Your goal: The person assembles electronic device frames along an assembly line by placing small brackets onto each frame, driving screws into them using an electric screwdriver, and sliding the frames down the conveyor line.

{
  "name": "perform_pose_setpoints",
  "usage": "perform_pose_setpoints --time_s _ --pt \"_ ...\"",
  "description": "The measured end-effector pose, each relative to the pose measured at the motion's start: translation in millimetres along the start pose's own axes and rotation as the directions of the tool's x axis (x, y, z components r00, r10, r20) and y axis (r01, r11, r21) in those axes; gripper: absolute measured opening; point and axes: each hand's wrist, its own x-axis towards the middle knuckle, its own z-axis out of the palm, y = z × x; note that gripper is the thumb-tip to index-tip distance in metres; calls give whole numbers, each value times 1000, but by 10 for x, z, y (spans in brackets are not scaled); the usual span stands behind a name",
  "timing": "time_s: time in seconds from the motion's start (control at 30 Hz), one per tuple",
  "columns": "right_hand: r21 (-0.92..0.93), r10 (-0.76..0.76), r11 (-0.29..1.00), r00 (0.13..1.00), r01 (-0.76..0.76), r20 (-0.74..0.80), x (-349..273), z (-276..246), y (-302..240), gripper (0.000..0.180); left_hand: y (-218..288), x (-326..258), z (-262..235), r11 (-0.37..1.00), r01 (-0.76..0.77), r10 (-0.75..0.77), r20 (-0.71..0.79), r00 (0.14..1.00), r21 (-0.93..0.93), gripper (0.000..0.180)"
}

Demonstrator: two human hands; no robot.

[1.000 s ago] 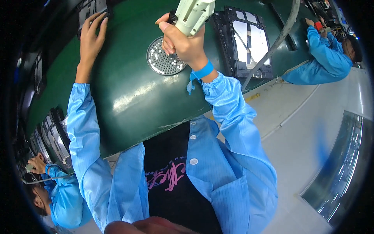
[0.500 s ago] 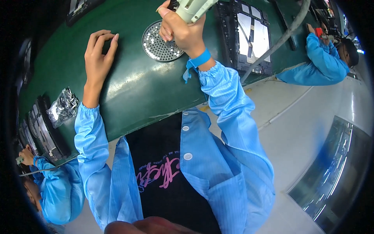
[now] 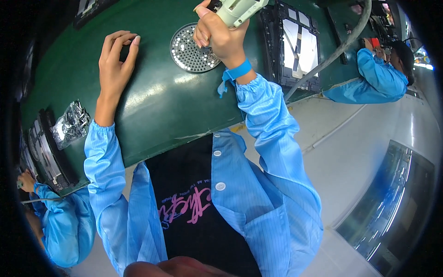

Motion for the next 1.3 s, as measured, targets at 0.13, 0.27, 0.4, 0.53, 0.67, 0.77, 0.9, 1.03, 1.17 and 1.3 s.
perform_pose_setpoints --time_s 0.13,0.27,0.4,0.53,0.67,0.77,0.9,1.03,1.17,1.3 --pt "-13 17 1000 1000 -17 -5 -6 34 3 13 -10 -6 3 1000 25 -25 12 1000 -12 17" --pt "-27 -23 999 1000 23 13 -15 25 29 13 8 3 3 1000 22 -22 6 1000 -12 17" --pt "-103 -7 995 999 3 -39 -34 111 -16 15 38 -1 -13 1000 17 -17 5 1000 -7 15" --pt "-67 13 998 999 -15 -42 -24 179 -82 23 32 -1 -10 998 45 -46 -2 999 -32 14" --pt "30 113 993 990 -111 -81 -69 224 -140 24 35 40 -17 997 66 -66 -23 998 -31 16" --pt "-5 66 998 996 -66 -60 -33 233 -211 23 49 106 -15 995 78 -81 -60 995 -54 17" --pt "-106 -37 994 997 29 -72 30 191 -363 28 89 349 180 988 80 -90 -75 993 -132 17" --pt "-84 1 996 998 -7 -68 -29 285 -650 29 279 955 648 941 210 -163 188 969 -267 26" --pt "-97 -50 994 995 42 -83 -197 213 -864 31 754 1599 1491 909 40 147 409 901 -415 38" --pt "-122 17 992 992 -33 -126 -316 131 -977 34 1175 1934 2314 926 304 12 824 567 -223 78"
